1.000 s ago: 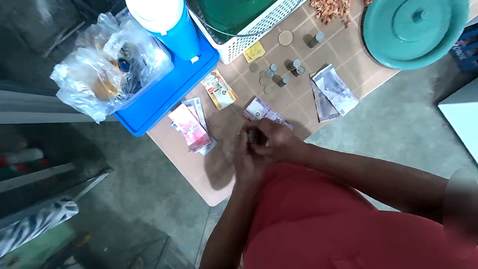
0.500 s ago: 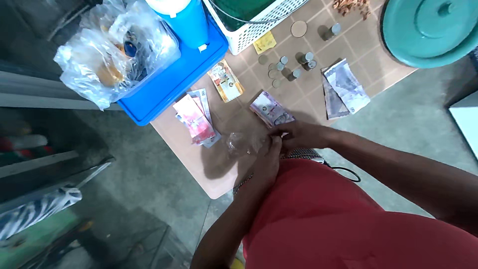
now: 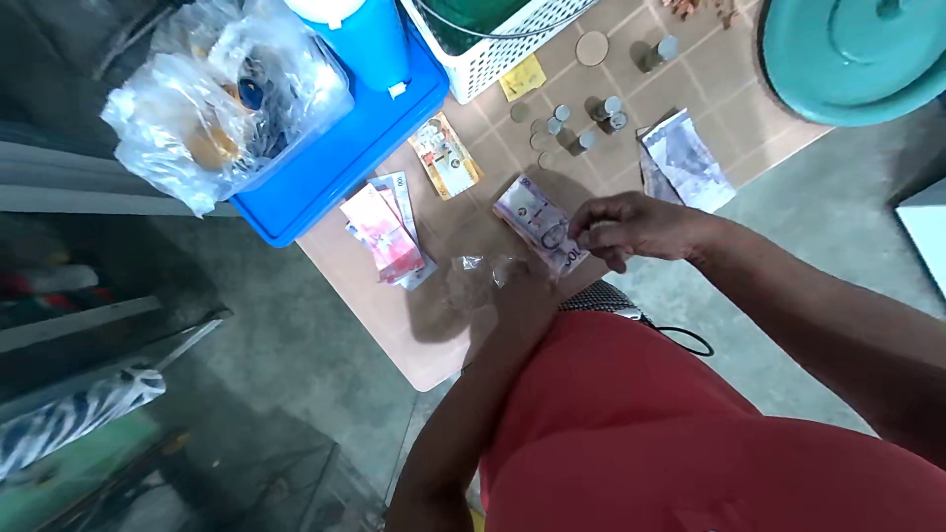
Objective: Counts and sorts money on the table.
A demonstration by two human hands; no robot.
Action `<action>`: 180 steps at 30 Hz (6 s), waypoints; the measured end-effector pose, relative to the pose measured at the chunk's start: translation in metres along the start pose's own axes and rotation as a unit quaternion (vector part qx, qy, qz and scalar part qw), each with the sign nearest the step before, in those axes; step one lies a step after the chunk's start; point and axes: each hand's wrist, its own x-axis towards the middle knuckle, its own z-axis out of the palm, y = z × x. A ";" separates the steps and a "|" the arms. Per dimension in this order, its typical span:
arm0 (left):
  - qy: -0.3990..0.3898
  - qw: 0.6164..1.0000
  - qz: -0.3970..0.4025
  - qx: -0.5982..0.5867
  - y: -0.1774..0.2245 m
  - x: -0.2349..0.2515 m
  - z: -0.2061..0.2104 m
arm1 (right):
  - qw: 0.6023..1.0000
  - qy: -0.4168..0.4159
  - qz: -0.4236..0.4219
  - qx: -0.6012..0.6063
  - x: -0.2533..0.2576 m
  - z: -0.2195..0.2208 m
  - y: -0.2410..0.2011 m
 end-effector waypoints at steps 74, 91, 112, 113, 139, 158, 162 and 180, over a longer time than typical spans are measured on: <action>0.316 0.916 0.227 -0.096 -0.072 -0.007 0.010 | 0.877 0.245 0.006 -0.413 0.104 -0.199 -0.021; 0.130 0.975 0.180 -0.015 -0.078 -0.009 0.013 | 0.879 0.273 0.006 -0.390 0.095 -0.183 -0.020; 0.097 0.483 0.124 -0.861 0.004 0.014 -0.014 | 0.900 0.054 -0.184 -0.392 0.007 0.073 -0.049; 0.092 0.483 0.137 -0.860 0.000 0.014 -0.016 | 0.895 0.067 -0.235 -0.372 0.004 0.064 -0.048; -0.068 0.462 0.250 -0.848 -0.038 0.000 -0.021 | 0.916 0.269 -0.159 -0.250 0.016 -0.106 -0.062; 0.136 0.502 0.174 -0.836 0.000 -0.008 -0.003 | 0.819 0.239 -0.306 -0.422 0.025 0.089 -0.005; 0.087 0.503 0.197 -0.837 -0.022 -0.015 -0.013 | 0.835 0.155 -0.361 -0.385 -0.009 0.070 -0.028; -0.103 0.520 0.284 -0.799 -0.021 -0.052 -0.035 | 0.921 0.031 -0.379 -0.084 -0.029 0.034 -0.036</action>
